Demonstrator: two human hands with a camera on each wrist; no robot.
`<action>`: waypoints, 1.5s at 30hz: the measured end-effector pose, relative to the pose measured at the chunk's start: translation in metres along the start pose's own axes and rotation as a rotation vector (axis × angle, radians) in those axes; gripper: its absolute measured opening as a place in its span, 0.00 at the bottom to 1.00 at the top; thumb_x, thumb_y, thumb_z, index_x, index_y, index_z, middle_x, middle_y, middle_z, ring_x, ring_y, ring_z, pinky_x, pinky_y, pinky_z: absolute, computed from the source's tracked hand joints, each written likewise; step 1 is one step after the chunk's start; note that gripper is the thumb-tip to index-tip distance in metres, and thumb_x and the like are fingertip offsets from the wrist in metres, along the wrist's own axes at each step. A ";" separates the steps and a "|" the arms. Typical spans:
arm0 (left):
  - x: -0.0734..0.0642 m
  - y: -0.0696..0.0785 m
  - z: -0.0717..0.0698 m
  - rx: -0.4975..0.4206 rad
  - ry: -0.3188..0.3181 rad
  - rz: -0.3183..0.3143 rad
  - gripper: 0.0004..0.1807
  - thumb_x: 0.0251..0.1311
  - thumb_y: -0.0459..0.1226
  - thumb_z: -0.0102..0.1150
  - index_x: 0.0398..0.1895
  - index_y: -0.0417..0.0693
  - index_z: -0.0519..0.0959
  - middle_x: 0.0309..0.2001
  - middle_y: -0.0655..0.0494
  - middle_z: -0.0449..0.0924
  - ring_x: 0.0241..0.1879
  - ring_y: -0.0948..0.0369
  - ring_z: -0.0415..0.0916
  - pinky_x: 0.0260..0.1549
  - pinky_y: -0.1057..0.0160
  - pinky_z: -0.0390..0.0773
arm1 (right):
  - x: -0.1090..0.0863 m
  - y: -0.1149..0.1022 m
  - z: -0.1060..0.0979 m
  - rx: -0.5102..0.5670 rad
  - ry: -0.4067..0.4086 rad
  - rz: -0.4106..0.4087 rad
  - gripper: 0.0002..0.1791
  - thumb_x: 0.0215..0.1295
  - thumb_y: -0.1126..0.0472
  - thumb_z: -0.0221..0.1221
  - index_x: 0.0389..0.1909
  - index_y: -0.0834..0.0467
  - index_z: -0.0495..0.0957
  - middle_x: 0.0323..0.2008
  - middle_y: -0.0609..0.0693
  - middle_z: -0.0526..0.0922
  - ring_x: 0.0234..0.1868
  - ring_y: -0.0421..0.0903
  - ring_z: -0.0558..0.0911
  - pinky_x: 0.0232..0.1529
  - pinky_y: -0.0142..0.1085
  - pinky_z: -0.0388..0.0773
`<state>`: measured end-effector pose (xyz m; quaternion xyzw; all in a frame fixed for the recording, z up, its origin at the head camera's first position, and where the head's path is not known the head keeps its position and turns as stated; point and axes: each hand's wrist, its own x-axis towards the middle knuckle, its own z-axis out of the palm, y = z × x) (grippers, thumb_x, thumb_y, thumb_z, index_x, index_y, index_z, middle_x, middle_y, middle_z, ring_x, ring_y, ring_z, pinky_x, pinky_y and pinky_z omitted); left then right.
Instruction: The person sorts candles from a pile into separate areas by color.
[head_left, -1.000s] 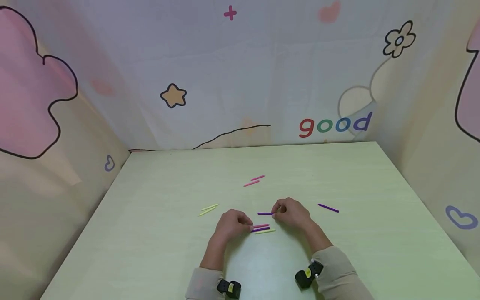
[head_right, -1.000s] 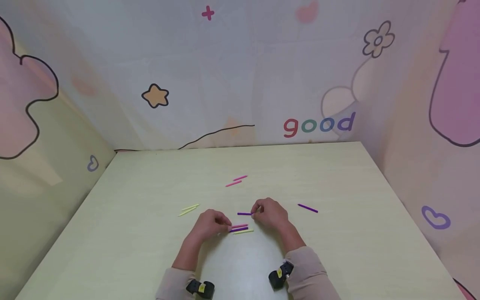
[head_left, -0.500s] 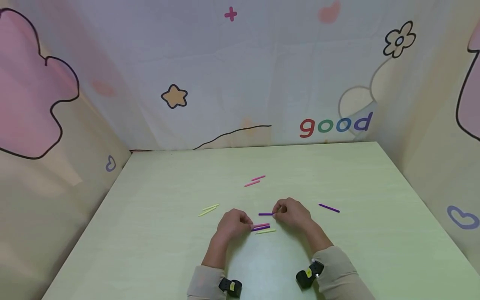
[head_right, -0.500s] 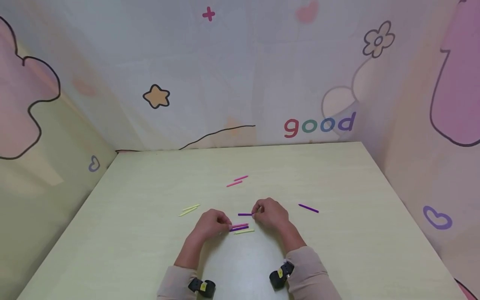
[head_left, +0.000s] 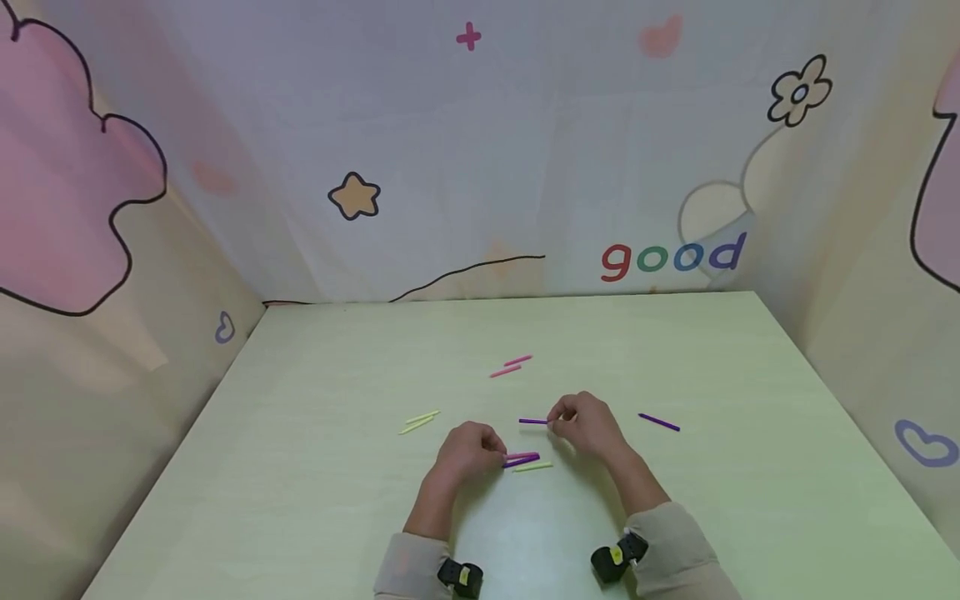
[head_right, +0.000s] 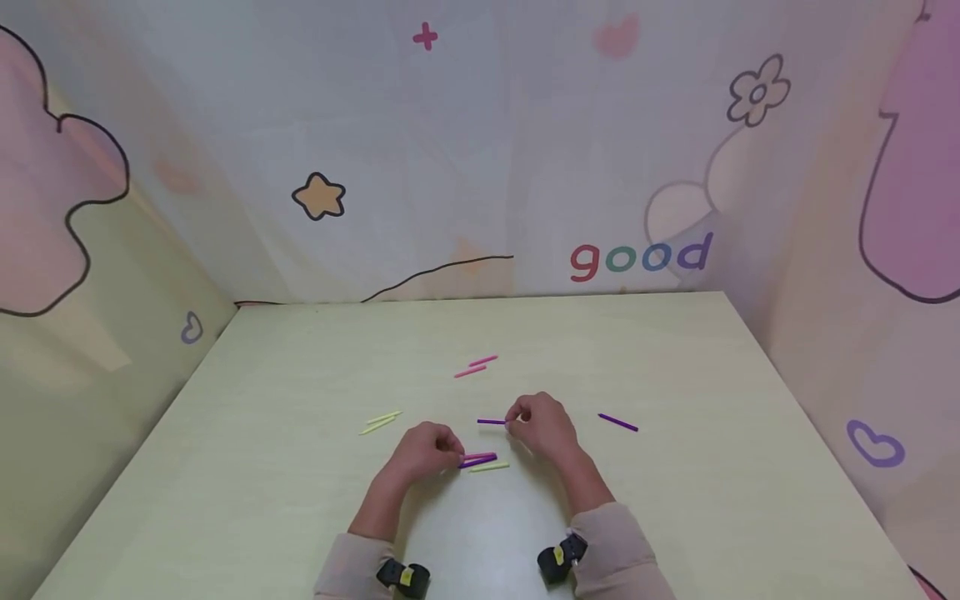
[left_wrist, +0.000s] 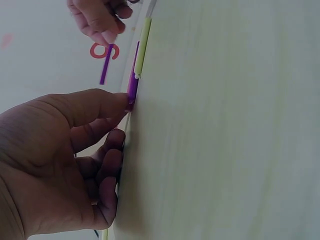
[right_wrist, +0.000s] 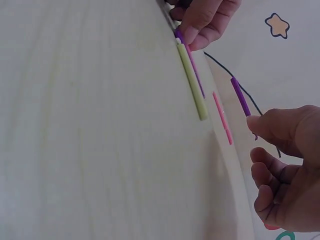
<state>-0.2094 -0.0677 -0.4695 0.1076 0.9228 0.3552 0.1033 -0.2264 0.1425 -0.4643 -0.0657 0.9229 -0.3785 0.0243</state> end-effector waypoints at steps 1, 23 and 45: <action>0.000 -0.001 0.000 -0.002 -0.003 0.003 0.02 0.50 0.32 0.64 0.23 0.47 0.82 0.21 0.62 0.74 0.26 0.63 0.67 0.30 0.63 0.68 | -0.001 -0.001 -0.001 0.006 0.013 -0.001 0.01 0.55 0.65 0.62 0.28 0.59 0.81 0.29 0.49 0.73 0.32 0.47 0.71 0.32 0.38 0.67; 0.001 -0.003 -0.001 -0.004 0.011 0.008 0.03 0.49 0.32 0.65 0.22 0.47 0.82 0.20 0.62 0.74 0.24 0.63 0.67 0.27 0.64 0.67 | -0.017 -0.005 -0.016 0.068 0.026 0.018 0.02 0.56 0.64 0.62 0.28 0.59 0.80 0.30 0.49 0.74 0.31 0.47 0.72 0.29 0.37 0.68; 0.001 -0.002 -0.001 -0.033 0.030 -0.004 0.02 0.44 0.30 0.66 0.23 0.44 0.82 0.21 0.61 0.75 0.27 0.62 0.68 0.30 0.63 0.69 | -0.039 0.027 -0.045 0.069 0.066 0.014 0.02 0.56 0.66 0.62 0.31 0.59 0.81 0.31 0.48 0.78 0.31 0.47 0.74 0.29 0.38 0.69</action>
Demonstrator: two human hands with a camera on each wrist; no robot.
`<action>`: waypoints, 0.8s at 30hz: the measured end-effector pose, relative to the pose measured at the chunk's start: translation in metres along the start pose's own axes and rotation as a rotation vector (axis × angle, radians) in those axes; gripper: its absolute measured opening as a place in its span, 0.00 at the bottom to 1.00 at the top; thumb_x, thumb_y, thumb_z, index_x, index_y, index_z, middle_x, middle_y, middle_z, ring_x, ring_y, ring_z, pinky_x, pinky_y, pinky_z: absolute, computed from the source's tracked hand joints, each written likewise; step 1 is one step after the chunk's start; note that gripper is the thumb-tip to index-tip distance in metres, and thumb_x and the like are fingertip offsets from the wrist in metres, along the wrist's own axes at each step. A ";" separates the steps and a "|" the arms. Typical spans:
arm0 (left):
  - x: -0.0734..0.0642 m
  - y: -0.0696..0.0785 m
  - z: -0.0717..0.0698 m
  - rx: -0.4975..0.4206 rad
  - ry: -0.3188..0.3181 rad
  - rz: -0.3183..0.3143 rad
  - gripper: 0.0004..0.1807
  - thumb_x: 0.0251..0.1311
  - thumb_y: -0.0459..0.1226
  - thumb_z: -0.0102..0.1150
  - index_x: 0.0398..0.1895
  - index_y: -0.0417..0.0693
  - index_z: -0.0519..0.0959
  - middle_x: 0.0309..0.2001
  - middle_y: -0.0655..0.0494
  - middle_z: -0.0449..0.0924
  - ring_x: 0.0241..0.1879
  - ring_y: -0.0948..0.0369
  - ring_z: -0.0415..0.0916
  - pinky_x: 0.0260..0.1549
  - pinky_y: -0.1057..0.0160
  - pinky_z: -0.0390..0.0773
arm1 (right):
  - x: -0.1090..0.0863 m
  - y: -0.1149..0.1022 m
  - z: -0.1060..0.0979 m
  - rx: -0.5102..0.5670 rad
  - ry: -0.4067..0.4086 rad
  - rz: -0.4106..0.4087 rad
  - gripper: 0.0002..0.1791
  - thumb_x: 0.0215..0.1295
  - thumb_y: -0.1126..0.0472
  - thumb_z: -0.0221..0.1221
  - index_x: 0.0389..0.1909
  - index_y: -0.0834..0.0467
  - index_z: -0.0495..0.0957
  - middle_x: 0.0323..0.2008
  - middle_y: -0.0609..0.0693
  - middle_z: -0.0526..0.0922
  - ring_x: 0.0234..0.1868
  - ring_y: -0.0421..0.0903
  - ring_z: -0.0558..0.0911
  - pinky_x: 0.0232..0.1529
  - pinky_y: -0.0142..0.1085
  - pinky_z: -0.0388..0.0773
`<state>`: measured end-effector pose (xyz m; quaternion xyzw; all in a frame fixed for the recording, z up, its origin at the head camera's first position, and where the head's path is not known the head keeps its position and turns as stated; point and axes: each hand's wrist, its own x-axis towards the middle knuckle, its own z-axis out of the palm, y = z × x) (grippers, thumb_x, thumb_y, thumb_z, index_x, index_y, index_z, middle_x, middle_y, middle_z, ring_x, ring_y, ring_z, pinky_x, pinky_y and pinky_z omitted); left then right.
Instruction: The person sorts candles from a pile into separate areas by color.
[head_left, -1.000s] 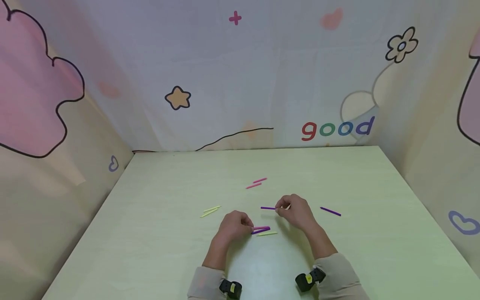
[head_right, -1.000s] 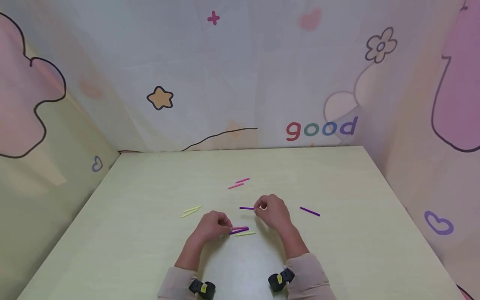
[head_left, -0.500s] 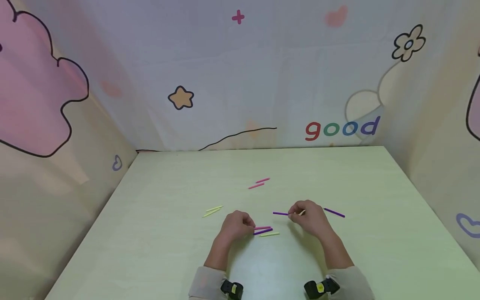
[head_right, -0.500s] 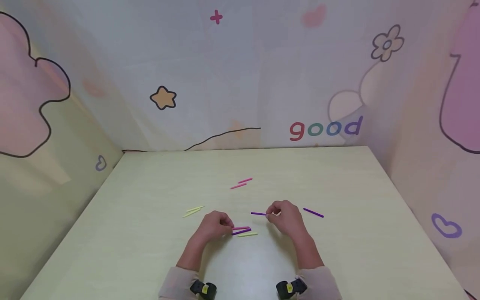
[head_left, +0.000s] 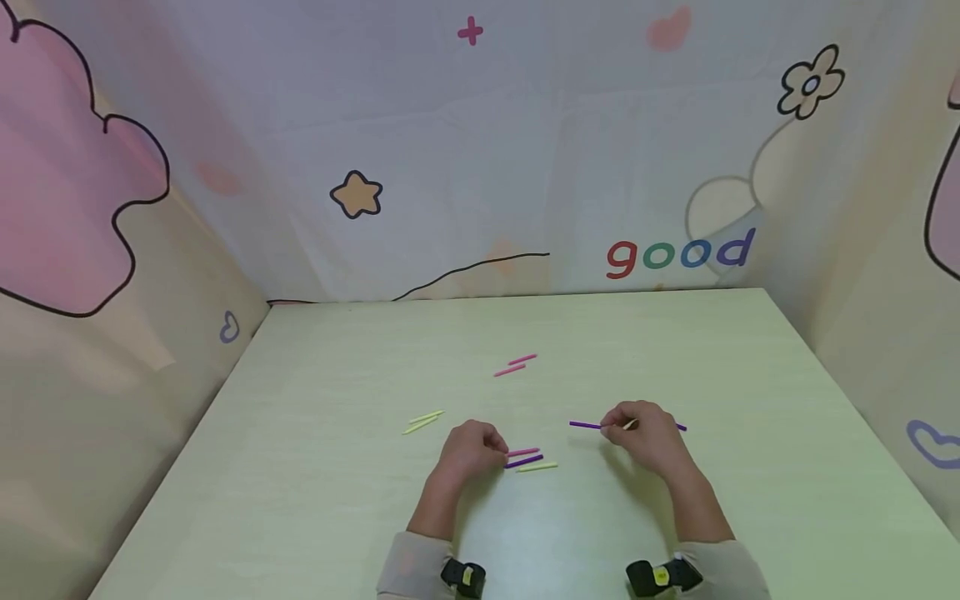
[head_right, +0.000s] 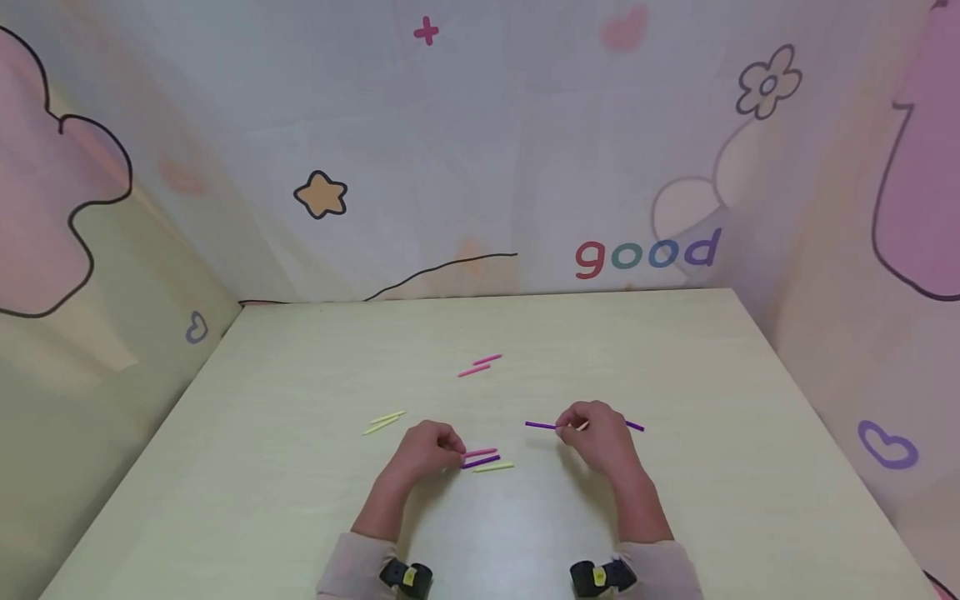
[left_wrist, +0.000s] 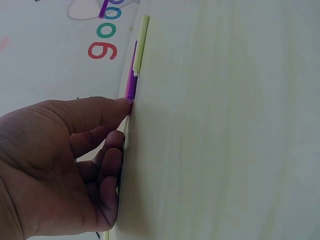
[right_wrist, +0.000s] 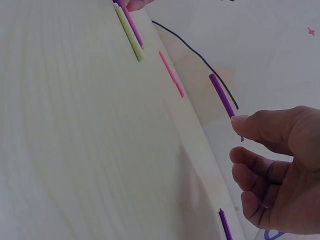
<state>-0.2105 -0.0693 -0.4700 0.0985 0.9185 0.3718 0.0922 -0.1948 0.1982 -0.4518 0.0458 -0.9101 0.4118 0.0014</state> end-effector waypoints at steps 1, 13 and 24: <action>0.000 0.000 0.000 -0.003 -0.002 -0.004 0.02 0.44 0.30 0.66 0.23 0.44 0.82 0.21 0.61 0.75 0.27 0.62 0.68 0.30 0.63 0.69 | 0.000 0.001 -0.002 0.003 0.003 -0.003 0.02 0.56 0.66 0.62 0.30 0.59 0.81 0.30 0.48 0.79 0.31 0.47 0.75 0.28 0.38 0.69; 0.001 -0.002 0.000 -0.014 -0.001 -0.012 0.03 0.45 0.31 0.67 0.22 0.45 0.82 0.21 0.61 0.75 0.26 0.63 0.67 0.29 0.64 0.68 | -0.004 0.014 -0.020 -0.007 0.029 0.041 0.03 0.57 0.65 0.62 0.32 0.60 0.82 0.29 0.49 0.79 0.30 0.47 0.73 0.28 0.38 0.68; 0.005 -0.005 -0.002 0.010 -0.032 -0.043 0.03 0.46 0.35 0.69 0.22 0.50 0.82 0.23 0.63 0.75 0.28 0.62 0.68 0.31 0.62 0.68 | -0.012 0.029 -0.040 0.004 0.079 0.103 0.07 0.58 0.62 0.62 0.35 0.61 0.82 0.34 0.53 0.80 0.36 0.50 0.74 0.31 0.39 0.67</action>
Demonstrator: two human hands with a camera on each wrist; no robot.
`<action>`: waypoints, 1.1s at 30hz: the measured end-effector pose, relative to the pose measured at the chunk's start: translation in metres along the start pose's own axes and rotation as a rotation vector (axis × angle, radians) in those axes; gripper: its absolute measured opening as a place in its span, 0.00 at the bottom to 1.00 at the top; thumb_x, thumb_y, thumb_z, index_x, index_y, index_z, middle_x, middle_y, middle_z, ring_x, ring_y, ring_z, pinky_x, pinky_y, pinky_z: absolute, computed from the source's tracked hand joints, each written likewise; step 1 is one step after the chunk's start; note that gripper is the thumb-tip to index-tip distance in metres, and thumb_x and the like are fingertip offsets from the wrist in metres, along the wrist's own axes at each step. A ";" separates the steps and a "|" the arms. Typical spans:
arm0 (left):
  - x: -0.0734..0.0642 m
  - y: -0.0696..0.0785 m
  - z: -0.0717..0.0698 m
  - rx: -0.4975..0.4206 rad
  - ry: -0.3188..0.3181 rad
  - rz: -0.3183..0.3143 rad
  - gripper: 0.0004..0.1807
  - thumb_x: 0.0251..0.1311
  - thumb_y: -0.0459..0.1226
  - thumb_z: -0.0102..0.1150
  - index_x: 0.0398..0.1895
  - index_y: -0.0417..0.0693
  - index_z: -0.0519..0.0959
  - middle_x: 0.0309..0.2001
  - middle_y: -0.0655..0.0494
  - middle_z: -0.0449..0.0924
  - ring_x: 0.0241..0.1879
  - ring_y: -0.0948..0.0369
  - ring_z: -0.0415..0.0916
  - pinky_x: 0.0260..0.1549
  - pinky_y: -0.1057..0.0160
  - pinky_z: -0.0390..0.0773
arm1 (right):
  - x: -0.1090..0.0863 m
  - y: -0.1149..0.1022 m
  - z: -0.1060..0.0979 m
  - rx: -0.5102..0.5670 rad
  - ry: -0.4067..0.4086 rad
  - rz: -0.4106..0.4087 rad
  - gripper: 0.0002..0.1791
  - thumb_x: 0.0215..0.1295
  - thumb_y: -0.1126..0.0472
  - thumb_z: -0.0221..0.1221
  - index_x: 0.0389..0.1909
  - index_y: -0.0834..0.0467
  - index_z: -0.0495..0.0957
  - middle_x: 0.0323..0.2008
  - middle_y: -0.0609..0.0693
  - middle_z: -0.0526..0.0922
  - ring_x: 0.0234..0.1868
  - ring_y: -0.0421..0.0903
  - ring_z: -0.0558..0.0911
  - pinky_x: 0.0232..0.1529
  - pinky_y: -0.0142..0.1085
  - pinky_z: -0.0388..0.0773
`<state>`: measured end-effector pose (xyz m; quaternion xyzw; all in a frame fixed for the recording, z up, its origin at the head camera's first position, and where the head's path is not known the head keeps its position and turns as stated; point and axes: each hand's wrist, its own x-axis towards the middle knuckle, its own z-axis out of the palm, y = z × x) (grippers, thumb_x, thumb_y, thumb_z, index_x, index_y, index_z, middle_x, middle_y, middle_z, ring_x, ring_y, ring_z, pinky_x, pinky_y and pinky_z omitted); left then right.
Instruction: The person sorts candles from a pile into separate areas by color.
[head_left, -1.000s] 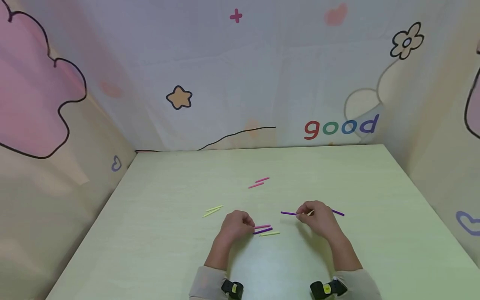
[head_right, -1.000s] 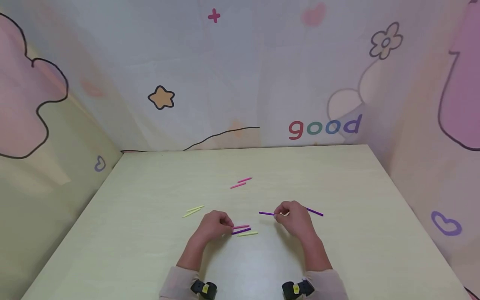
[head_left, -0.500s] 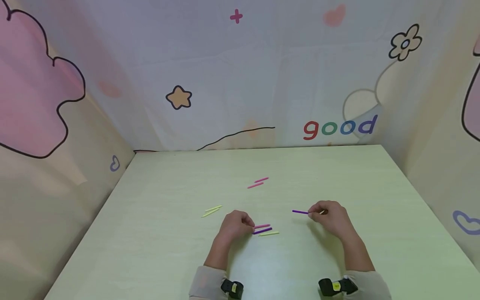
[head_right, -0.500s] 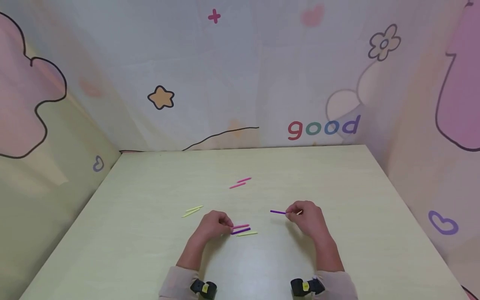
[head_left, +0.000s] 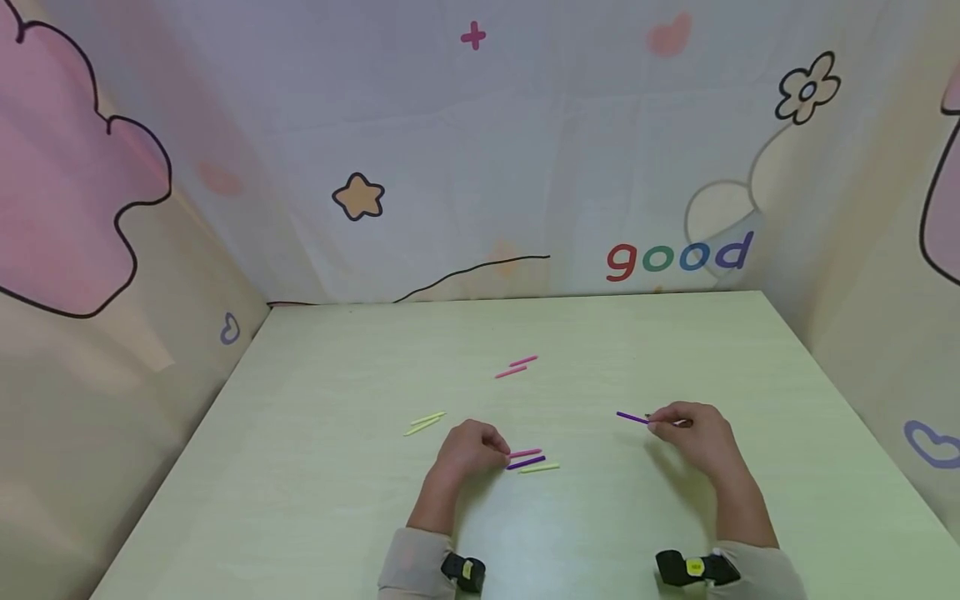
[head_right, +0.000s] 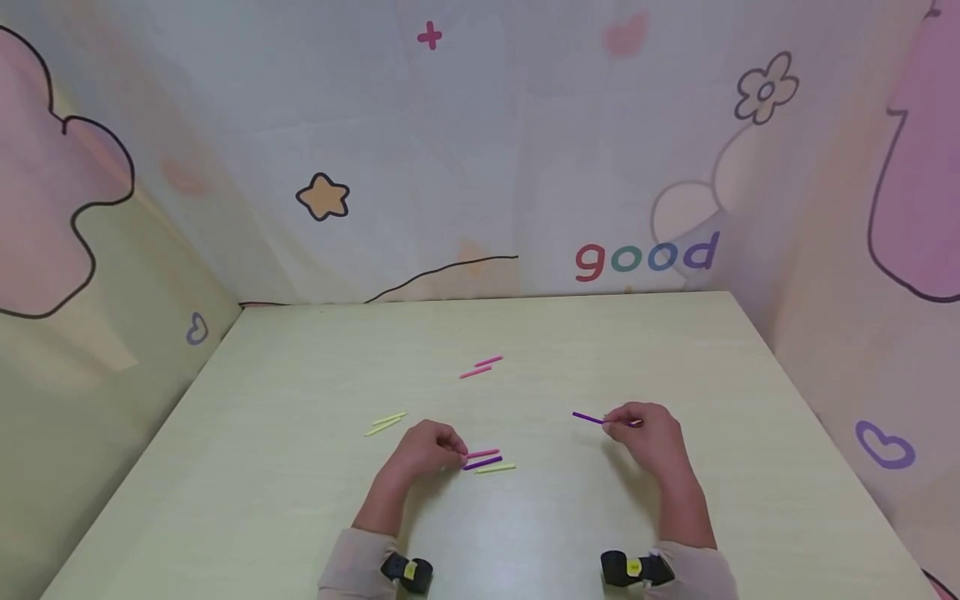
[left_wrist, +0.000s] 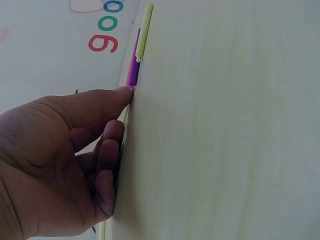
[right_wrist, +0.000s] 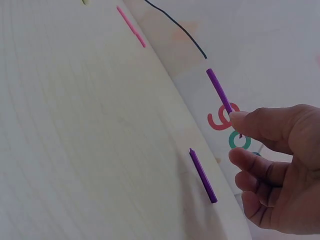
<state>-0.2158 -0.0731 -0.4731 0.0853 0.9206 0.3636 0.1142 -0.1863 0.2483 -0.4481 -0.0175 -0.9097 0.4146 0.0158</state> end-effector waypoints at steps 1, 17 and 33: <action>0.000 -0.001 0.000 0.003 -0.003 -0.001 0.03 0.46 0.35 0.69 0.22 0.51 0.83 0.23 0.63 0.75 0.29 0.62 0.68 0.31 0.62 0.68 | 0.000 0.002 -0.002 -0.005 0.002 0.007 0.08 0.58 0.61 0.62 0.35 0.61 0.83 0.35 0.54 0.80 0.37 0.51 0.74 0.31 0.39 0.67; 0.001 -0.003 0.000 -0.014 -0.024 0.018 0.02 0.46 0.34 0.69 0.23 0.49 0.83 0.23 0.63 0.76 0.28 0.63 0.68 0.31 0.62 0.68 | -0.005 0.029 -0.024 -0.016 0.006 0.081 0.13 0.61 0.58 0.60 0.39 0.65 0.81 0.43 0.64 0.77 0.44 0.59 0.71 0.36 0.43 0.65; 0.000 0.001 -0.003 -0.018 -0.027 0.009 0.02 0.46 0.34 0.68 0.23 0.49 0.83 0.24 0.62 0.75 0.29 0.62 0.68 0.32 0.62 0.69 | -0.001 0.045 -0.022 -0.011 0.003 0.148 0.11 0.62 0.61 0.59 0.38 0.66 0.80 0.32 0.53 0.79 0.37 0.53 0.71 0.35 0.42 0.63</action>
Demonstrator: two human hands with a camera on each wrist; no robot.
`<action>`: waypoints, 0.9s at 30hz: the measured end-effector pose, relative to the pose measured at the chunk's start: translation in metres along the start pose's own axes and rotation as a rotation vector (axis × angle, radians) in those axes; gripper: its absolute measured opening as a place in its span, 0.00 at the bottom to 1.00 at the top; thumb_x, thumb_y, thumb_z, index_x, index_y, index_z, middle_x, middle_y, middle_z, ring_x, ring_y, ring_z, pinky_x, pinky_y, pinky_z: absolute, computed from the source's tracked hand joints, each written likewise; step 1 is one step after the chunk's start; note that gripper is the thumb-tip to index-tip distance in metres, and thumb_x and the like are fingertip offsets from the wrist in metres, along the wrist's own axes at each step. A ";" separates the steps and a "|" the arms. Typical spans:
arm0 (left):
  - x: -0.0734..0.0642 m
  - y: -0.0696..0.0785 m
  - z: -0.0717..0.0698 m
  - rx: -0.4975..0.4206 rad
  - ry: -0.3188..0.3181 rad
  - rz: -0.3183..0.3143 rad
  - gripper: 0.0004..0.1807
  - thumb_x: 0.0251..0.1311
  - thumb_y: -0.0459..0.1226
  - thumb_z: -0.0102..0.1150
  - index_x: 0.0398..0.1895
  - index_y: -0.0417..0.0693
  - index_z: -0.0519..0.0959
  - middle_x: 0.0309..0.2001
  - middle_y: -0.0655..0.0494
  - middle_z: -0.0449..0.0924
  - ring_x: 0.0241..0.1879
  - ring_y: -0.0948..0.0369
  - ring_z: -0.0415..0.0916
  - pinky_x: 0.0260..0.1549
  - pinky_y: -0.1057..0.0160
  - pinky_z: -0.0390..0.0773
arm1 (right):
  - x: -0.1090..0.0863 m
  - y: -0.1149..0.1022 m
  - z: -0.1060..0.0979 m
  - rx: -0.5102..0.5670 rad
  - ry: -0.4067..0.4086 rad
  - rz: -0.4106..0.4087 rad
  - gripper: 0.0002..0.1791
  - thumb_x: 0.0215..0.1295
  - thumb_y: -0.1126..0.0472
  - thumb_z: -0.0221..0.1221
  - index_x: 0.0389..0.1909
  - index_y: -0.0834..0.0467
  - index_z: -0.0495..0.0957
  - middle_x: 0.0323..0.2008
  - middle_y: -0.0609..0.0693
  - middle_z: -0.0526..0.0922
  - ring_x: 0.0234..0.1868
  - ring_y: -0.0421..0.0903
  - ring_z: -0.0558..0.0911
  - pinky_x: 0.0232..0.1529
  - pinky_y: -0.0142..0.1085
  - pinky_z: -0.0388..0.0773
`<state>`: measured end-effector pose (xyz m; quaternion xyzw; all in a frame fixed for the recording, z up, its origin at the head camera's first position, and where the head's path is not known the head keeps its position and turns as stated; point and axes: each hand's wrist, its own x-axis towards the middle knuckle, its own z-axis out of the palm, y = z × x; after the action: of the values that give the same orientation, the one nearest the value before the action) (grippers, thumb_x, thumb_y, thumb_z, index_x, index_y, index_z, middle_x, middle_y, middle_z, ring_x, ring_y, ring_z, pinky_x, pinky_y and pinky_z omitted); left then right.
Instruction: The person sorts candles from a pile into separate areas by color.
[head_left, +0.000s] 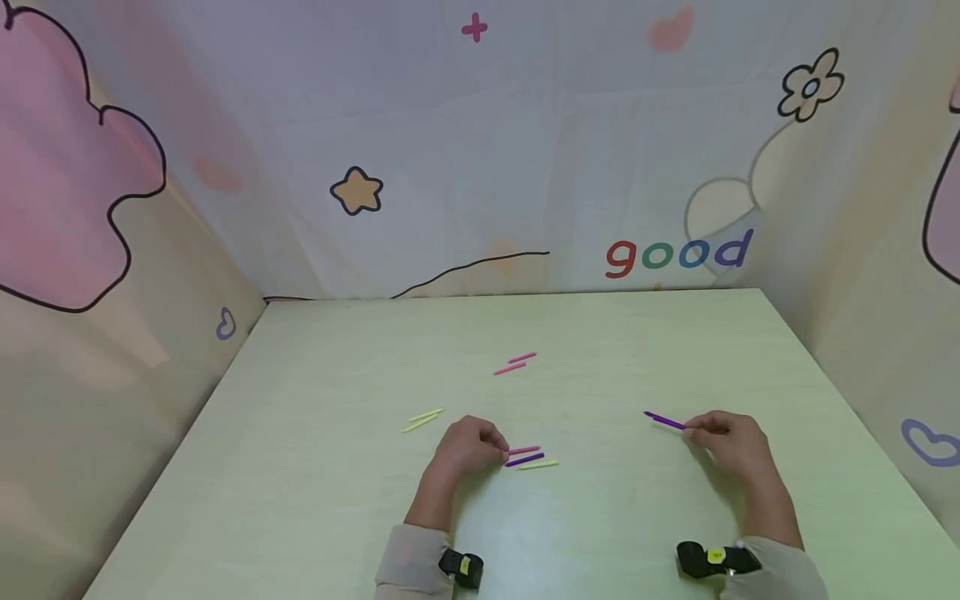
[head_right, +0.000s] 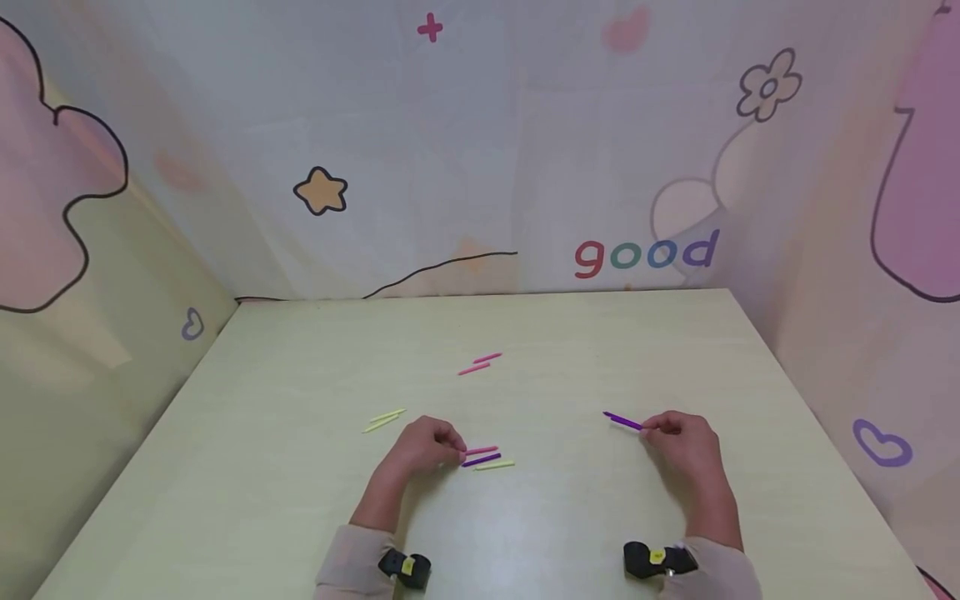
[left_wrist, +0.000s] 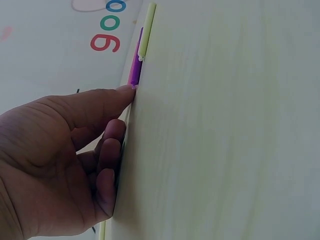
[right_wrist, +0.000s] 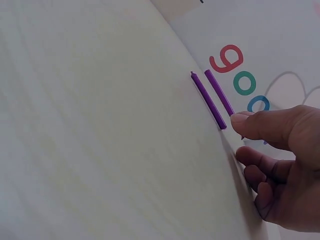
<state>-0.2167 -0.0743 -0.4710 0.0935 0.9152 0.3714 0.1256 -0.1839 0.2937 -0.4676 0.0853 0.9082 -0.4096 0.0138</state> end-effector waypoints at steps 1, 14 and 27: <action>0.000 0.000 0.000 -0.001 -0.002 -0.002 0.02 0.46 0.34 0.68 0.23 0.49 0.83 0.24 0.61 0.75 0.29 0.62 0.68 0.32 0.61 0.69 | 0.001 0.001 0.000 -0.003 0.001 0.001 0.11 0.62 0.62 0.58 0.38 0.66 0.80 0.32 0.53 0.79 0.37 0.53 0.71 0.35 0.42 0.63; 0.000 0.003 -0.002 -0.001 -0.004 0.000 0.02 0.47 0.34 0.68 0.23 0.48 0.83 0.25 0.61 0.76 0.29 0.61 0.68 0.32 0.61 0.69 | 0.010 0.007 0.005 -0.081 -0.001 -0.024 0.08 0.60 0.63 0.58 0.34 0.64 0.80 0.31 0.54 0.79 0.36 0.53 0.72 0.35 0.43 0.64; 0.000 0.000 0.000 -0.014 -0.003 0.004 0.03 0.46 0.34 0.68 0.23 0.48 0.83 0.24 0.61 0.76 0.28 0.62 0.68 0.31 0.62 0.68 | 0.007 0.004 0.004 -0.037 -0.006 0.057 0.10 0.61 0.62 0.59 0.39 0.65 0.78 0.35 0.57 0.77 0.39 0.55 0.71 0.38 0.46 0.65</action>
<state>-0.2168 -0.0747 -0.4707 0.0951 0.9122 0.3778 0.1267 -0.1903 0.2943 -0.4735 0.1096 0.9127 -0.3926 0.0296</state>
